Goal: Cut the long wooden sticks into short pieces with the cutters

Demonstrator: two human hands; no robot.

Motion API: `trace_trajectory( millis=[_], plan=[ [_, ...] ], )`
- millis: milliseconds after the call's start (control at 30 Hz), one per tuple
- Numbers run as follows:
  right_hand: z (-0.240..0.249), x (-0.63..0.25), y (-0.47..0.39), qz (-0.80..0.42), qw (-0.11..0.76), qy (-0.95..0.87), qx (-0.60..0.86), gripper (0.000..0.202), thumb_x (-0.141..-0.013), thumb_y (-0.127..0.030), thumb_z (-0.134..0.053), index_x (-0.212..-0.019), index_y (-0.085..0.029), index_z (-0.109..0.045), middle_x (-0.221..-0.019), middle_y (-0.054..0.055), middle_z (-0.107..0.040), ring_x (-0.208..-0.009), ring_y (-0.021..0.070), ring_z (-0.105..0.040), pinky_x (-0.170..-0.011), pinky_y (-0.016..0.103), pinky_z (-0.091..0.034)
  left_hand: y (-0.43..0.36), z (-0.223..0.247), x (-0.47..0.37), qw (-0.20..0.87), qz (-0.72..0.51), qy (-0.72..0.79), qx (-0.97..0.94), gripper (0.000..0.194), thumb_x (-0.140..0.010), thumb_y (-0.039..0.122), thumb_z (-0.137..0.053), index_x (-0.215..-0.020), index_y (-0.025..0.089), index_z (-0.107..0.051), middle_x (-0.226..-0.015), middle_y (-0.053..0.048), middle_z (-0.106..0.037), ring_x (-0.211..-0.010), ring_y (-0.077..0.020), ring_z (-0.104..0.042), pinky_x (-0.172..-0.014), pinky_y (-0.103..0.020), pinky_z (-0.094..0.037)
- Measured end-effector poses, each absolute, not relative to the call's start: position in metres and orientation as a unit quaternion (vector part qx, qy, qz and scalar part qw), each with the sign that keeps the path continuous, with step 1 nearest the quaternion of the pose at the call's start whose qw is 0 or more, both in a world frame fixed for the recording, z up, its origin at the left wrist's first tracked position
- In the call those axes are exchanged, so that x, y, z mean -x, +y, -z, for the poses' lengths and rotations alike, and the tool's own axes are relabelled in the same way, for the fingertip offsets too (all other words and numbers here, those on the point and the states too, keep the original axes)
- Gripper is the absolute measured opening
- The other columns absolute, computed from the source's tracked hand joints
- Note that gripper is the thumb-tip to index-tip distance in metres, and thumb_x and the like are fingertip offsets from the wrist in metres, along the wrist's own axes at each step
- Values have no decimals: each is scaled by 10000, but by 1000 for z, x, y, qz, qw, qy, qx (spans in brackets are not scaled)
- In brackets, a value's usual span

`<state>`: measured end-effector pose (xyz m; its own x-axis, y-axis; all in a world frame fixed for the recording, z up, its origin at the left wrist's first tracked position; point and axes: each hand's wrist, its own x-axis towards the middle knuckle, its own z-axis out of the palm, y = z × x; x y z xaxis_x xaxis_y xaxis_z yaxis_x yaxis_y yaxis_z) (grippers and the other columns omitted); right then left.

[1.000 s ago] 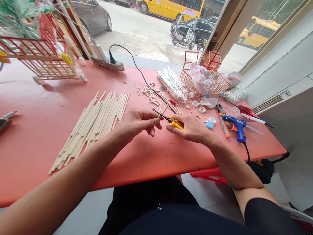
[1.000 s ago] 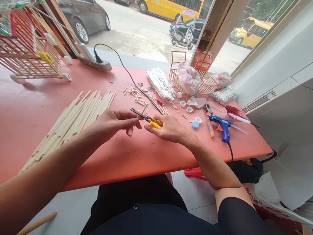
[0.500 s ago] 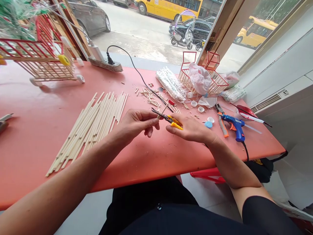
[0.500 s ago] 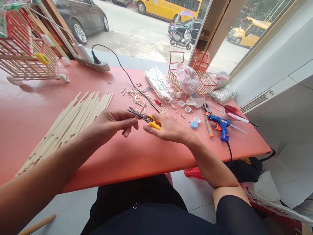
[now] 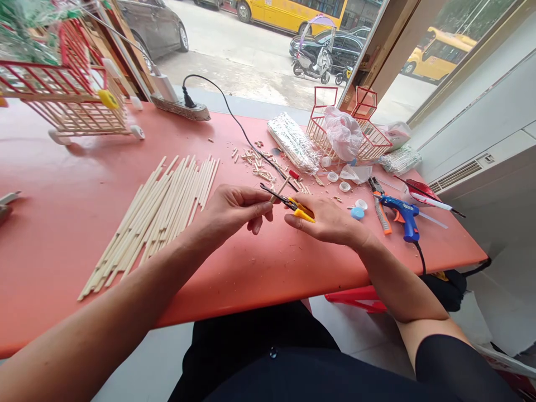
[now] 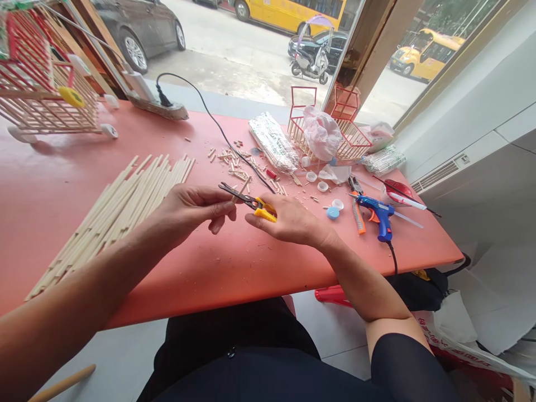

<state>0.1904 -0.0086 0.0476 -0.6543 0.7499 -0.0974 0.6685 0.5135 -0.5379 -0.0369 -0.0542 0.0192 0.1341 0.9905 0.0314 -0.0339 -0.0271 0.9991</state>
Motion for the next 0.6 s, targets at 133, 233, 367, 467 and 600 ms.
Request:
trace_trajectory(
  millis=[133,233,367,467,600],
  plan=[
    [-47,-189,-11,-280,95,-865,406,404,-964,-579,-606,-825,-214,-502,-748,-22,-526,-708,141,-453,-680,307,-277,-56,-21,37,535,-475,452,-533,220,-771,335,-885,-828,134,-817,-688,-51,-739,-455,-107,-569,-478,-257,-452],
    [-47,-189,-13,-275,106,-862,413,413,-962,-580,-601,-804,-216,-486,-729,-26,-519,-686,132,-431,-668,308,-266,-56,-22,37,540,-479,447,-529,216,-769,330,-885,-831,136,-816,-683,-44,-733,-450,-101,-562,-484,-255,-449],
    [-46,-189,-15,-268,109,-862,416,409,-962,-575,-597,-796,-215,-493,-717,-24,-524,-673,129,-420,-658,312,-262,-55,-19,37,552,-480,442,-520,247,-753,360,-911,-802,141,-808,-681,-44,-730,-445,-94,-548,-490,-256,-442],
    [-46,-190,-15,-251,106,-866,419,419,-961,-569,-599,-768,-217,-478,-700,-21,-529,-660,128,-421,-653,314,-262,-52,-16,37,569,-474,435,-512,292,-737,398,-934,-794,143,-803,-680,-46,-725,-443,-89,-534,-486,-254,-430],
    [-43,-190,-15,-234,104,-866,430,408,-959,-544,-612,-754,-220,-473,-684,-18,-518,-651,131,-412,-646,319,-255,-49,-10,36,585,-465,429,-508,350,-729,460,-944,-794,147,-803,-693,-48,-719,-454,-87,-525,-475,-248,-401]
  ],
)
